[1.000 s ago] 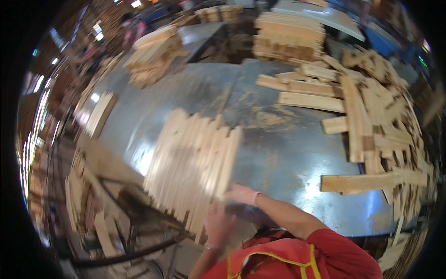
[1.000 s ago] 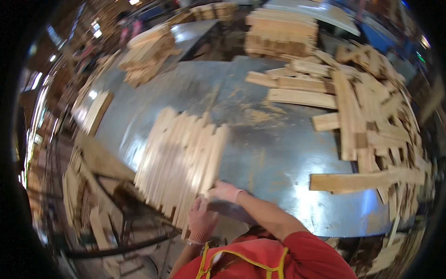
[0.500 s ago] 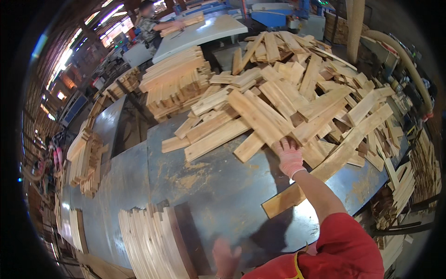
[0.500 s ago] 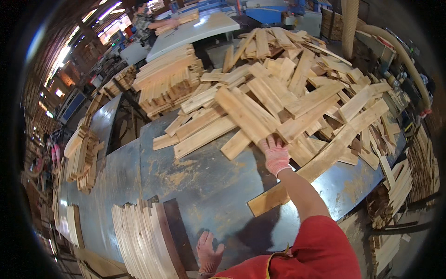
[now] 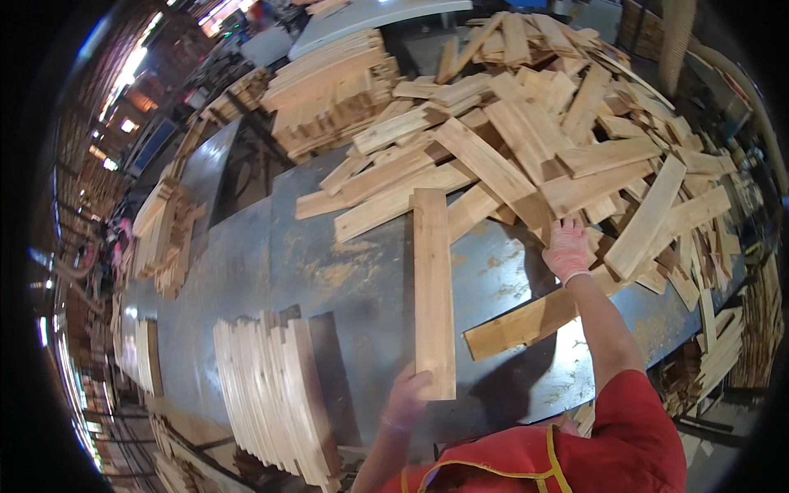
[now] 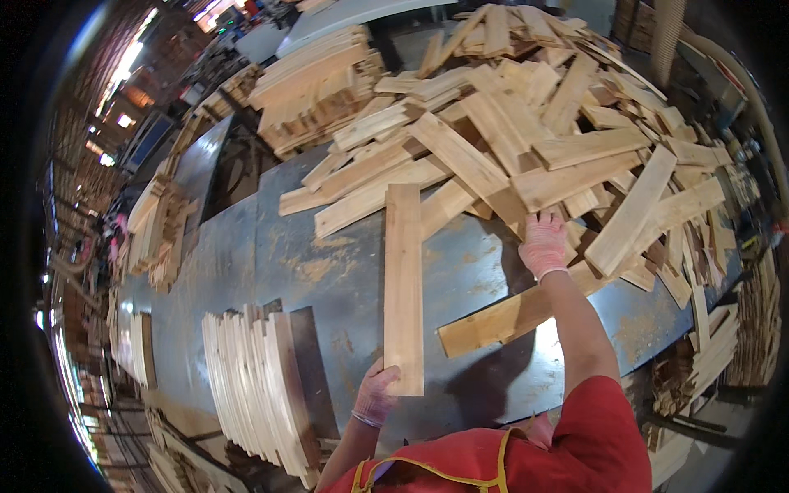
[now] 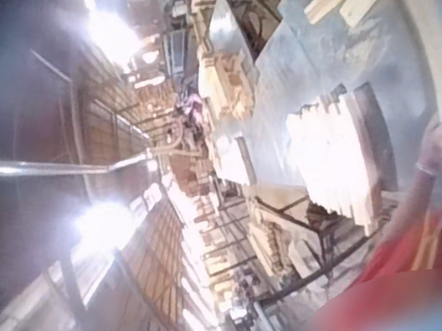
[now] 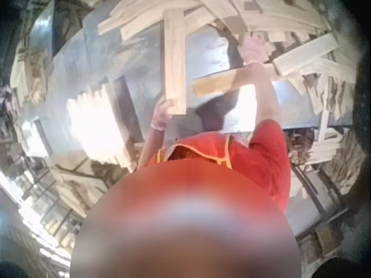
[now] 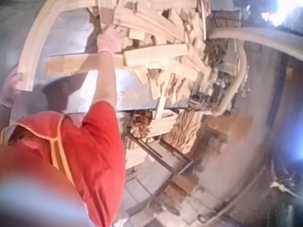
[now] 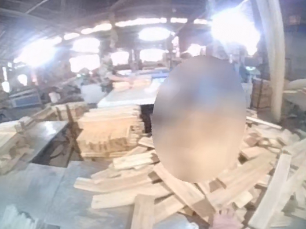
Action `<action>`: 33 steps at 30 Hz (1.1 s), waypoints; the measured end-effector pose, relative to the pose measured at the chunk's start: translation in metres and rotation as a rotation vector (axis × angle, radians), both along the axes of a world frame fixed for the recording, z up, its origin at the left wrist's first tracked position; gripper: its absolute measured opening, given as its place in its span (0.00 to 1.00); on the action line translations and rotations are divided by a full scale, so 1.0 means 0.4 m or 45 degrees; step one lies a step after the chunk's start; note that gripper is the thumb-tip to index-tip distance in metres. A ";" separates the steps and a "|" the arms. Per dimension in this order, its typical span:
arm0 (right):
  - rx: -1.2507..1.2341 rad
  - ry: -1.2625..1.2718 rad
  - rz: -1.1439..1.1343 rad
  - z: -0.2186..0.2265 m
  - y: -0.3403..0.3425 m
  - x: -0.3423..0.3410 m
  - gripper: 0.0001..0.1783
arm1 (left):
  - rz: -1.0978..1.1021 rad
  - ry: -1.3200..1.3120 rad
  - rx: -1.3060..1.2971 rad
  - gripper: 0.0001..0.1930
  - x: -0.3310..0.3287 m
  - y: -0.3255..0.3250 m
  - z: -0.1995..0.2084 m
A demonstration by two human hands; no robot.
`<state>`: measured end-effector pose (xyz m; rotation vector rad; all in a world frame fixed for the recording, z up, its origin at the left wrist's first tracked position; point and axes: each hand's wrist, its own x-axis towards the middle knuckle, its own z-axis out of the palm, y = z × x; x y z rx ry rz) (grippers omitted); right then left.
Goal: The person sorts and stacks wooden planks on a metal workbench in a workshop. They pick up individual planks from a scattered pile, align them, and place them into a neat stack, occasionally adjusting the pile to maintain order.
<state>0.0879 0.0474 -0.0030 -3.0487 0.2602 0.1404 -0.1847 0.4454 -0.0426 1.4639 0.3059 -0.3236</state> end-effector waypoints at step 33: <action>-0.209 0.344 1.069 0.104 0.242 -0.362 0.50 | -0.236 -0.547 1.592 0.43 -0.414 0.208 0.139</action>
